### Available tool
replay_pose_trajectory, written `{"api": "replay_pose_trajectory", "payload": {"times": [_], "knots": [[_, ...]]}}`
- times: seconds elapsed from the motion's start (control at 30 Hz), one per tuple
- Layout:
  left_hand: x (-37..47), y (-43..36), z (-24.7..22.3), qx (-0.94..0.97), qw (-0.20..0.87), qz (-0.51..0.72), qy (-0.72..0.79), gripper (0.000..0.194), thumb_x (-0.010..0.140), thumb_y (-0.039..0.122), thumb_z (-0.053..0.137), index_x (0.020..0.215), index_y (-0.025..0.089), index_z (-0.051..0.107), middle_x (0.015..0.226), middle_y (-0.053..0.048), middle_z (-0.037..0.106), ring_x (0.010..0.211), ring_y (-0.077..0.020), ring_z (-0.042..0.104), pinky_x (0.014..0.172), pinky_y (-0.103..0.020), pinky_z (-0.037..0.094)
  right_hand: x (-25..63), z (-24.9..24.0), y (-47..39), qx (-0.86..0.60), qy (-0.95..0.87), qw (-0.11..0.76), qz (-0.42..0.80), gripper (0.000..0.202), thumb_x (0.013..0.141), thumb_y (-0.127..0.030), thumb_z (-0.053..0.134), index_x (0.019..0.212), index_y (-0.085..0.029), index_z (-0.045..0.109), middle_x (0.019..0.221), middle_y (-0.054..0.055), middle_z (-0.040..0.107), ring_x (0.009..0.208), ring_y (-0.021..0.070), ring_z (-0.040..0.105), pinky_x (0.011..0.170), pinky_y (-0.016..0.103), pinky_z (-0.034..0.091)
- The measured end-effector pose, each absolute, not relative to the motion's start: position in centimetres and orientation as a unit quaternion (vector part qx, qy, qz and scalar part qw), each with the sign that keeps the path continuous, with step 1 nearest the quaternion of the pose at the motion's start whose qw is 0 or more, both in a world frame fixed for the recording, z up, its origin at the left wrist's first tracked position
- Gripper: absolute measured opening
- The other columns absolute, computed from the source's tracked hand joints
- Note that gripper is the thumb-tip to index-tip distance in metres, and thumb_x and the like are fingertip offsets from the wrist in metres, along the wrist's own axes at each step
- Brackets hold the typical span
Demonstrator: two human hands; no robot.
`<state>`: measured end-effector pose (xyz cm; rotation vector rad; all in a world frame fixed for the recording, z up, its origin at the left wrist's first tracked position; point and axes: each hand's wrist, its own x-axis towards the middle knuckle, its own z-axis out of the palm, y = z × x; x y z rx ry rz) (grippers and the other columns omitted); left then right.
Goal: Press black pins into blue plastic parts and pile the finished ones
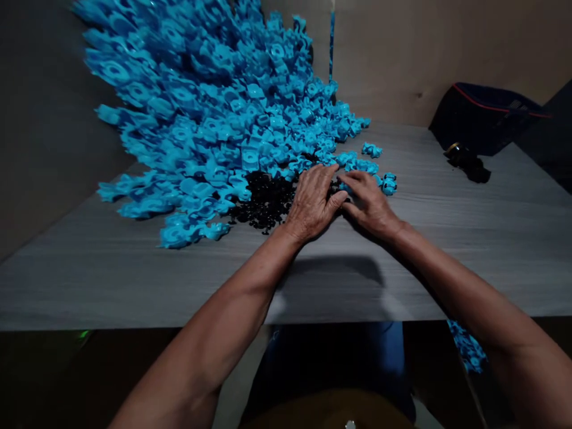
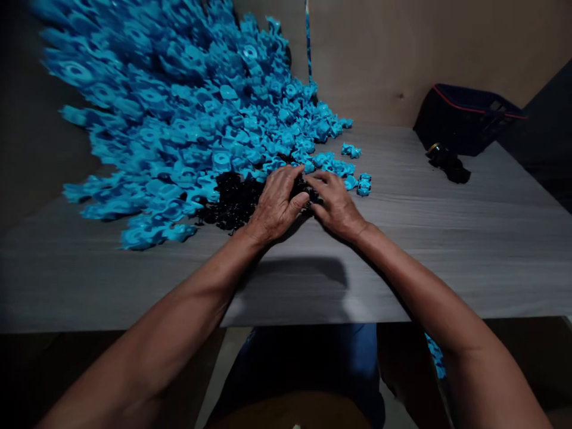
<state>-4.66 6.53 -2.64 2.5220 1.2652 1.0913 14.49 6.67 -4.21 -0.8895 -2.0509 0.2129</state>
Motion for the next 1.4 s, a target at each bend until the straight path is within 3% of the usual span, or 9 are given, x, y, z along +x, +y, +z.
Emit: {"api": "replay_pose_trajectory", "payload": {"times": [0.2,0.33,0.5,0.63,0.83,1.07,1.27,1.33,1.4], "knots": [[-4.7,6.2,-2.5,0.866,0.041,0.138,0.478,0.091,0.094,0.074,0.039,0.162,0.014,0.026,0.169,-0.021,0.021,0.157,-0.0421,0.008,0.122,-0.065,0.0,20.7,-3.8,4.0,-0.491,-0.726,0.468,0.113,0.012,0.087,-0.023,0.064,0.091,-0.02,0.075,0.081,0.004,0.067,0.075,0.0197,0.062,0.076,0.038,0.054],[-4.8,6.1,-2.5,0.855,0.014,0.061,0.514,0.082,0.098,0.065,0.038,0.162,0.014,0.027,0.169,-0.019,0.021,0.158,-0.041,0.006,0.122,-0.066,-0.002,18.9,-4.2,4.0,-0.443,-0.774,0.436,0.119,0.017,0.09,-0.026,0.064,0.103,-0.022,0.076,0.091,0.006,0.069,0.087,0.0225,0.063,0.085,0.041,0.053],[-5.3,6.4,-2.4,0.844,-0.007,0.061,0.533,0.085,0.096,0.068,0.04,0.161,0.014,0.03,0.169,-0.019,0.024,0.158,-0.0412,0.008,0.122,-0.066,0.001,17.1,-5.3,4.8,-0.448,-0.814,0.364,0.067,0.032,0.09,-0.014,0.061,0.119,-0.023,0.072,0.109,0.011,0.067,0.104,0.0275,0.059,0.095,0.046,0.049],[-5.1,7.0,-2.4,0.821,-0.021,0.111,0.56,0.079,0.098,0.064,0.043,0.158,0.013,0.036,0.166,-0.021,0.03,0.156,-0.0421,0.015,0.121,-0.067,0.006,17.6,-5.8,5.3,-0.439,-0.822,0.351,0.088,0.021,0.091,-0.011,0.059,0.102,-0.017,0.075,0.099,0.011,0.067,0.099,0.026,0.059,0.09,0.041,0.049],[-1.9,8.4,-1.0,0.86,-0.042,0.174,0.478,0.048,0.093,0.036,0.062,0.137,0.018,0.061,0.133,-0.015,0.065,0.127,-0.0332,0.052,0.108,-0.049,0.038,18.3,-5.5,5.4,-0.437,-0.815,0.361,0.125,0.016,0.09,-0.01,0.06,0.086,-0.018,0.073,0.09,0.008,0.066,0.091,0.0227,0.059,0.085,0.035,0.047],[1.5,10.3,-0.3,0.865,-0.05,0.106,0.487,0.025,0.088,0.02,0.064,0.111,0.021,0.073,0.114,-0.011,0.073,0.114,-0.0308,0.058,0.093,-0.043,0.044,19.4,-5.6,5.5,-0.472,-0.801,0.361,0.074,0.018,0.089,-0.01,0.056,0.079,-0.019,0.067,0.088,0.009,0.064,0.091,0.024,0.057,0.085,0.035,0.046],[0.5,9.9,2.2,0.842,-0.064,0.197,0.499,0.028,0.093,0.021,0.058,0.118,0.018,0.07,0.115,-0.014,0.071,0.116,-0.0303,0.06,0.103,-0.049,0.042,19.4,-5.8,5.7,-0.471,-0.805,0.35,0.086,0.017,0.089,-0.01,0.055,0.08,-0.019,0.066,0.087,0.008,0.066,0.089,0.0232,0.058,0.084,0.035,0.045],[-0.6,8.7,3.2,0.791,0.005,0.368,0.489,0.026,0.09,0.023,0.063,0.113,0.019,0.071,0.112,-0.011,0.071,0.113,-0.0279,0.061,0.105,-0.047,0.044,19.5,-5.8,5.7,-0.472,-0.802,0.354,0.096,0.016,0.089,-0.01,0.055,0.081,-0.018,0.066,0.088,0.009,0.067,0.089,0.0236,0.058,0.085,0.036,0.045],[-1.4,7.1,3.6,0.687,0.176,0.53,0.464,0.022,0.085,0.027,0.068,0.107,0.021,0.07,0.104,-0.006,0.072,0.104,-0.0221,0.065,0.097,-0.039,0.052,19.6,-5.7,5.8,-0.472,-0.795,0.365,0.113,0.016,0.088,-0.011,0.055,0.08,-0.019,0.067,0.088,0.009,0.067,0.089,0.0236,0.058,0.086,0.037,0.045]]}}
